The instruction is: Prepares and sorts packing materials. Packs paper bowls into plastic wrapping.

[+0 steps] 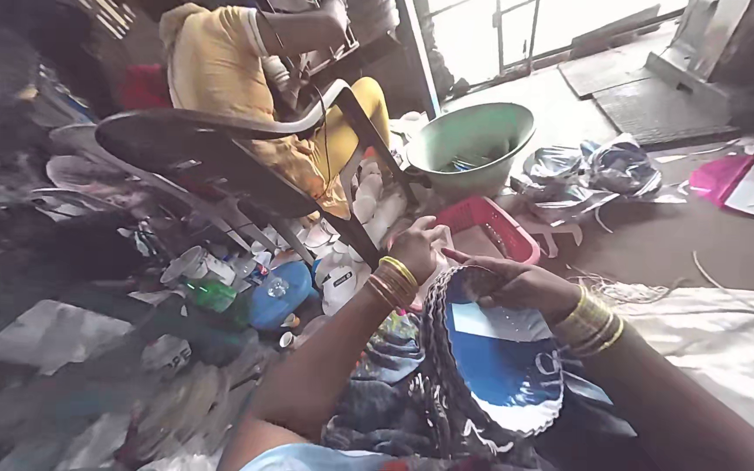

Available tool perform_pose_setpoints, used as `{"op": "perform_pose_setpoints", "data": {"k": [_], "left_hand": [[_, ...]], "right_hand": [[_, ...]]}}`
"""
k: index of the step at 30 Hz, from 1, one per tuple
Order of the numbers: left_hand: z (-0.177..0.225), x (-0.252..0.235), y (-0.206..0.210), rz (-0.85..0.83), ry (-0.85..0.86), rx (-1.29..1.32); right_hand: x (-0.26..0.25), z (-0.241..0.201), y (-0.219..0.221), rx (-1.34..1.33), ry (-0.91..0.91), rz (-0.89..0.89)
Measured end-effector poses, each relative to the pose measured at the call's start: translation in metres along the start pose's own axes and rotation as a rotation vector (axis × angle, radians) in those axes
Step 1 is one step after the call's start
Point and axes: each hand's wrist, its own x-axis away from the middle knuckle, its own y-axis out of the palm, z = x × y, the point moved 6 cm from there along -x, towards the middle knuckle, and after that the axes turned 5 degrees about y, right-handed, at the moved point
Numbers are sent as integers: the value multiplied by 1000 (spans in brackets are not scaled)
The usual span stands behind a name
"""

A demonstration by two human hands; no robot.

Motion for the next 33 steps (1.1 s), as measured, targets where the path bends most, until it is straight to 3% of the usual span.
{"op": "perform_pose_setpoints", "data": {"k": [3,6,10,14,17,20,25,30,33], "left_hand": [[-10,24,14,-108,-4,-59],[-17,42,33,-257,1,-39],[-12,58,57,-290,45,12],[-12,71,70,-188,100,124],[-9,83,75,-16,182,227],[-10,96,83,179,238,307],[-15,106,108,165,219,420],[-6,111,130,293,298,392],[-6,113,130,406,332,347]], "right_hand": [[13,32,-22,58,224,136],[34,40,-41,183,300,302],[50,39,-31,116,353,266],[59,28,5,58,328,245],[56,40,27,-72,324,264],[61,52,21,-86,398,483],[78,72,5,-1,505,696],[85,78,-3,110,607,701],[86,74,-6,151,621,586]]}}
